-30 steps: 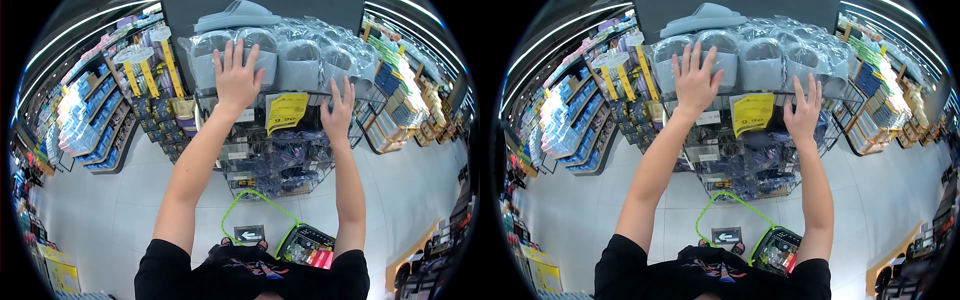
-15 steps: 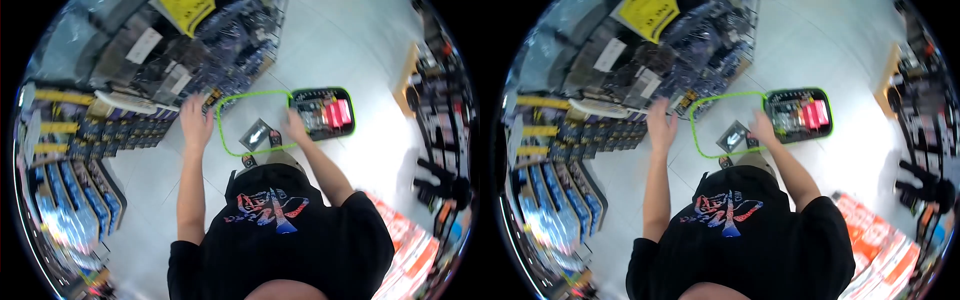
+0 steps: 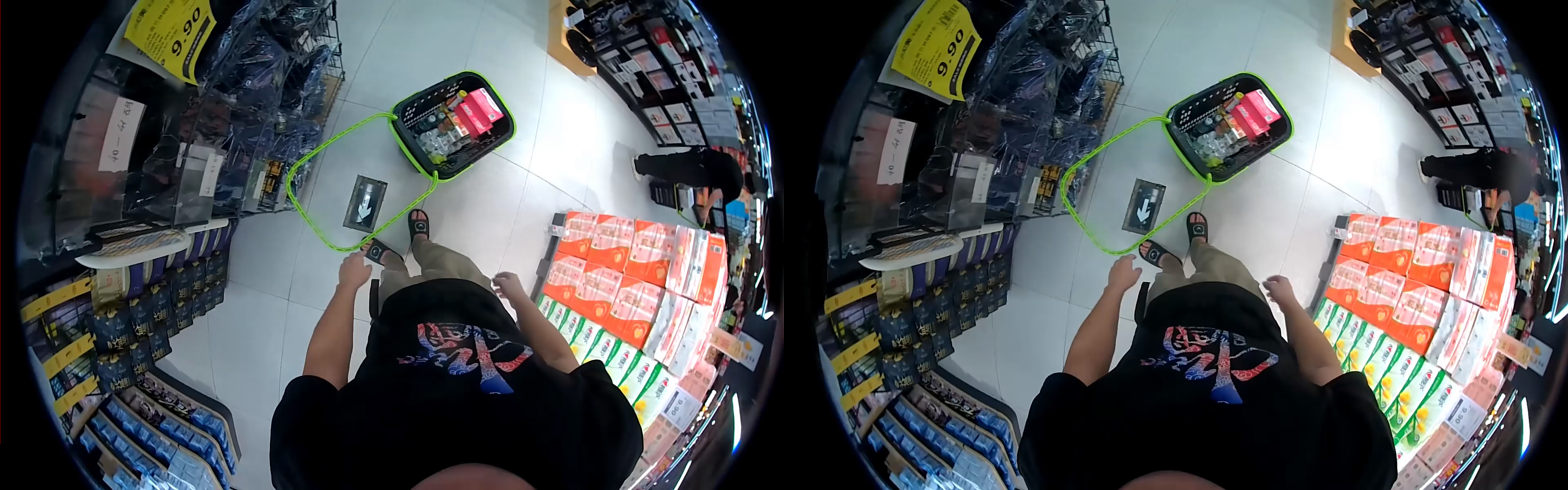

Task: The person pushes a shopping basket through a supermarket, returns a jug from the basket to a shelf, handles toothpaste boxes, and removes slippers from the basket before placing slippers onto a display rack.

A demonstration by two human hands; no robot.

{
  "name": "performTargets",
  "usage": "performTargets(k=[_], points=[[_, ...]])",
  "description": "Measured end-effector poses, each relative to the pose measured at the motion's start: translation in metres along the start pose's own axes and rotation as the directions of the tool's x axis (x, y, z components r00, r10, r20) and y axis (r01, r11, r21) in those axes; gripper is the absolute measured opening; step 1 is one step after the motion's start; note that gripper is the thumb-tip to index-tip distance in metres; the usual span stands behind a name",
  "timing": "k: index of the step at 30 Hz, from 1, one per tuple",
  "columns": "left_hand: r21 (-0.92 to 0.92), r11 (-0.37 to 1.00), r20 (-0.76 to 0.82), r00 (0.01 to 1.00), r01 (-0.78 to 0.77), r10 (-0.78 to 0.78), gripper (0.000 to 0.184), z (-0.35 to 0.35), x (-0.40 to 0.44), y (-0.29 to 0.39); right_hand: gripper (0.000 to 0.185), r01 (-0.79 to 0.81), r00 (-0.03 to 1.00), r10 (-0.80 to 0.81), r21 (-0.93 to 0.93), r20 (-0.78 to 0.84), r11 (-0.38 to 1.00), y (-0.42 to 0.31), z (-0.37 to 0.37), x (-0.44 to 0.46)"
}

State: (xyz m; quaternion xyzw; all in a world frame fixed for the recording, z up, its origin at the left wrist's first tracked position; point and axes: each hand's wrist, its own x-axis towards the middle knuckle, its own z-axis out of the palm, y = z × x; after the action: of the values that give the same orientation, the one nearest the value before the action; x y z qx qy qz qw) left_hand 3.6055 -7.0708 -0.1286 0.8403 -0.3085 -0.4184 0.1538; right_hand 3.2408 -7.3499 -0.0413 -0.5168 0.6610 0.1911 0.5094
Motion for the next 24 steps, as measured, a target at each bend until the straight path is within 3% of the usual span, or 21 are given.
performTargets(k=[1, 3, 4, 8, 10, 12, 13, 15, 18, 19, 21, 24], points=[[0.026, 0.996, 0.026, 0.996, 0.08, -0.081, 0.045, -0.003, 0.009, -0.004, 0.038, 0.102, 0.994, -0.101, -0.029, 0.03, 0.994, -0.013, 0.012, 0.001], [0.037, 0.995, 0.017, 0.995, 0.095, -0.096, 0.044, -0.013, 0.026, -0.006, 0.04, 0.419, 0.908, -0.409, -0.195, 0.089, 0.887, -0.033, 0.028, 0.007], [0.046, 0.992, 0.005, 0.993, 0.12, -0.12, 0.042, -0.016, 0.031, -0.006, 0.038, 0.449, 0.893, -0.423, -0.277, 0.151, 0.849, -0.07, 0.03, -0.02], [0.07, 0.994, -0.109, 0.991, 0.081, -0.073, 0.037, -0.017, 0.044, -0.007, 0.035, 0.58, 0.811, -0.529, -0.225, 0.251, 0.783, -0.113, 0.023, -0.043], [0.113, 0.986, -0.031, 0.992, 0.123, -0.12, 0.035, -0.01, 0.053, -0.01, 0.036, 0.545, 0.835, -0.504, -0.215, 0.22, 0.81, -0.105, 0.01, -0.035], [0.291, 0.947, 0.078, 0.983, 0.139, -0.168, 0.032, 0.005, 0.056, -0.015, 0.038, 0.507, 0.859, -0.472, -0.197, 0.199, 0.839, -0.084, -0.005, -0.027], [0.293, 0.945, 0.084, 0.98, 0.146, -0.178, 0.032, 0.011, 0.056, -0.014, 0.038, 0.445, 0.894, -0.413, -0.237, 0.172, 0.864, -0.068, -0.015, -0.02], [0.478, 0.868, 0.088, 0.976, 0.132, -0.198, 0.032, 0.018, 0.052, -0.007, 0.038, 0.353, 0.936, -0.334, -0.287, 0.116, 0.89, -0.023, -0.037, 0.0], [0.488, 0.861, 0.093, 0.973, 0.142, -0.213, 0.028, 0.012, 0.051, 0.014, 0.037, 0.17, 0.985, -0.162, -0.263, 0.052, 0.95, 0.054, -0.072, 0.025], [0.498, 0.854, 0.082, 0.973, 0.147, -0.215, 0.028, 0.013, 0.051, 0.019, 0.037, 0.18, 0.984, -0.171, -0.252, 0.059, 0.951, 0.067, -0.081, 0.026], [0.425, 0.891, 0.244, 0.928, 0.157, -0.28, 0.024, 0.014, 0.055, 0.027, 0.036, -0.018, 0.999, 0.026, -0.156, 0.045, 0.988, 0.084, -0.095, 0.034], [0.428, 0.9, 0.239, 0.949, 0.086, -0.205, 0.029, -0.002, 0.03, 0.074, 0.032, -0.008, 0.999, 0.009, -0.04, 0.035, 0.999, 0.095, -0.1, 0.05]])
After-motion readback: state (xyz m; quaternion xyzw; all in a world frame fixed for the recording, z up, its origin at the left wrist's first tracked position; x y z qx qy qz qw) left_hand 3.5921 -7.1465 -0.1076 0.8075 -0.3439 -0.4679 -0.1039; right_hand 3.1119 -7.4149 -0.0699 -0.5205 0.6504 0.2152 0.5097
